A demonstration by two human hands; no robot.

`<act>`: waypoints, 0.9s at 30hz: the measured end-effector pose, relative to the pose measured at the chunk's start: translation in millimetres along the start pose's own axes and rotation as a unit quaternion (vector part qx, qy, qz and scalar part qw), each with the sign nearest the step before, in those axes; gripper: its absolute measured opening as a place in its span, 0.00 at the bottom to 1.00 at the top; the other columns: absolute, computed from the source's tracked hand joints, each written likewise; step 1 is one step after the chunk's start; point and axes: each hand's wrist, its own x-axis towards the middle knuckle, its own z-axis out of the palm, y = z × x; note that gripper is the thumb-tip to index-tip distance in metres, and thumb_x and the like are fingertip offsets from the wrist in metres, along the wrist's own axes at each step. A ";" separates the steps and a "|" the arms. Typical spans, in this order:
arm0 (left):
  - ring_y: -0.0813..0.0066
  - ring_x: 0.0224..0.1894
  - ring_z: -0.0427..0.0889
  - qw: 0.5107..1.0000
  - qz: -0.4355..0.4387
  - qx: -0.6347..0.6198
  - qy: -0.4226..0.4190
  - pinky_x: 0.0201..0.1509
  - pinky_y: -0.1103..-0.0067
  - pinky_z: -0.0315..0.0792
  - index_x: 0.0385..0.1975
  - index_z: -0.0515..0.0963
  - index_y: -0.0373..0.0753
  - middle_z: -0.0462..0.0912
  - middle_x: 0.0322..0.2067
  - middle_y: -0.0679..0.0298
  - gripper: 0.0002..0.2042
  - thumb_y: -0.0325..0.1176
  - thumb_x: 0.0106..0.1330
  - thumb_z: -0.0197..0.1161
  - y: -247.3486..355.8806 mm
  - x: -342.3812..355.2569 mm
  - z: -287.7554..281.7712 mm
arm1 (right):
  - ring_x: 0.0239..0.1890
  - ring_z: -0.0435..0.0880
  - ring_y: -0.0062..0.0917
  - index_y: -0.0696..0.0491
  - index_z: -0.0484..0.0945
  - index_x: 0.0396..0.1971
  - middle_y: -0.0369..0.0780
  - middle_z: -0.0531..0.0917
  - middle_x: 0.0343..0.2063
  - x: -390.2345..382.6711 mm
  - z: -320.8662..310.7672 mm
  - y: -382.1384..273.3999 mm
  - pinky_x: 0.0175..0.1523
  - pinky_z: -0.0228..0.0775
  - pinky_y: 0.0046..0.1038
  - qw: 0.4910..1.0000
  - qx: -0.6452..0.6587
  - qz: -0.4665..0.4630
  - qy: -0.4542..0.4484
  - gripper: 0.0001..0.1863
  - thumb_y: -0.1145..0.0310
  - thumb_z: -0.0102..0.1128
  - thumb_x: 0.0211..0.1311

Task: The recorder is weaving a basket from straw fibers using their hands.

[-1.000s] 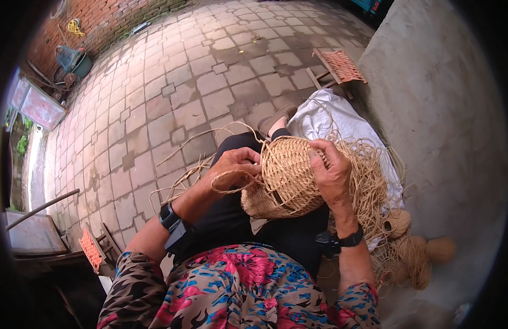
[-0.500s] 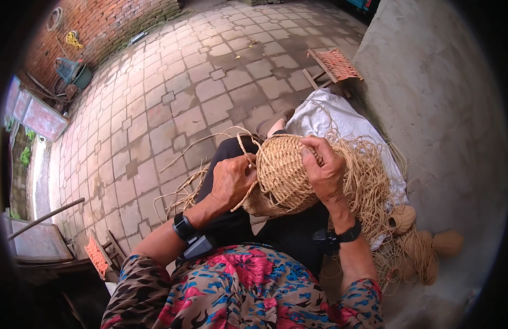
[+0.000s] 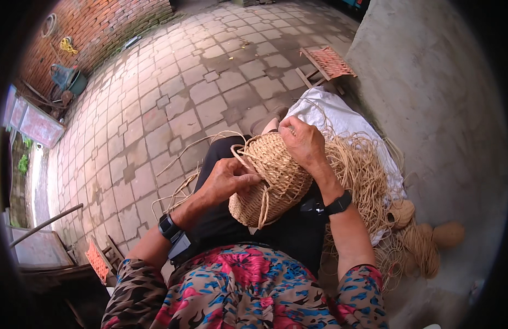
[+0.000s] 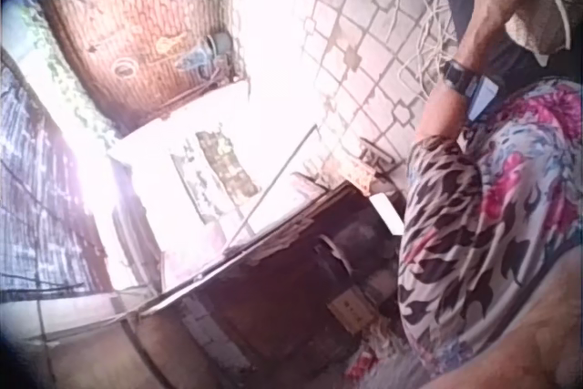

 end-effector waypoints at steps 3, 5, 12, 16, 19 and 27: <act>0.76 0.18 0.80 1.000 0.025 0.004 0.010 0.24 0.79 0.74 0.24 0.77 0.33 0.80 0.17 0.63 0.08 0.30 0.58 0.65 -6.8 -1.2 -7.0 | 0.34 0.83 0.43 0.49 0.80 0.35 0.46 0.84 0.28 0.6 -0.1 0.1 0.39 0.73 0.36 1.000 0.015 -0.001 -0.006 0.11 0.59 0.57 0.60; 0.74 0.18 0.80 0.973 0.114 0.161 0.123 0.24 0.77 0.74 0.24 0.76 0.33 0.79 0.16 0.60 0.06 0.29 0.56 0.65 -10.9 -2.9 -11.9 | 0.34 0.84 0.41 0.49 0.80 0.36 0.46 0.84 0.28 -2.2 -1.4 3.9 0.39 0.73 0.34 0.999 0.036 0.002 -0.010 0.11 0.59 0.57 0.60; 0.47 0.21 0.78 0.789 0.114 0.431 0.423 0.26 0.59 0.70 0.23 0.68 0.37 0.76 0.15 0.49 0.06 0.29 0.54 0.57 -73.0 12.6 -93.8 | 0.30 0.84 0.36 0.50 0.80 0.37 0.44 0.84 0.26 -5.2 -2.7 4.9 0.37 0.73 0.33 0.999 0.041 0.014 -0.001 0.11 0.60 0.57 0.60; 0.47 0.23 0.78 0.800 0.091 0.413 0.426 0.28 0.58 0.70 0.24 0.67 0.36 0.76 0.17 0.49 0.06 0.29 0.55 0.56 -88.3 2.3 -108.5 | 0.28 0.84 0.35 0.51 0.80 0.37 0.44 0.83 0.25 -5.0 -1.5 5.9 0.35 0.72 0.31 0.998 0.051 0.027 -0.013 0.10 0.62 0.57 0.61; 0.47 0.26 0.80 0.806 0.082 0.427 0.402 0.31 0.58 0.72 0.29 0.70 0.36 0.78 0.20 0.48 0.05 0.29 0.56 0.55 -96.8 3.5 -104.9 | 0.27 0.84 0.35 0.51 0.80 0.37 0.44 0.83 0.24 -3.9 -2.5 8.2 0.34 0.72 0.31 0.999 0.044 0.000 -0.004 0.10 0.63 0.57 0.61; 0.51 0.26 0.83 0.884 -0.206 0.176 0.380 0.32 0.63 0.76 0.34 0.81 0.33 0.82 0.21 0.51 0.21 0.48 0.66 0.53 -186.5 -31.0 -182.8 | 0.26 0.83 0.32 0.53 0.80 0.39 0.44 0.82 0.23 -8.7 -8.9 5.2 0.33 0.71 0.31 0.999 0.047 0.003 -0.012 0.11 0.63 0.57 0.61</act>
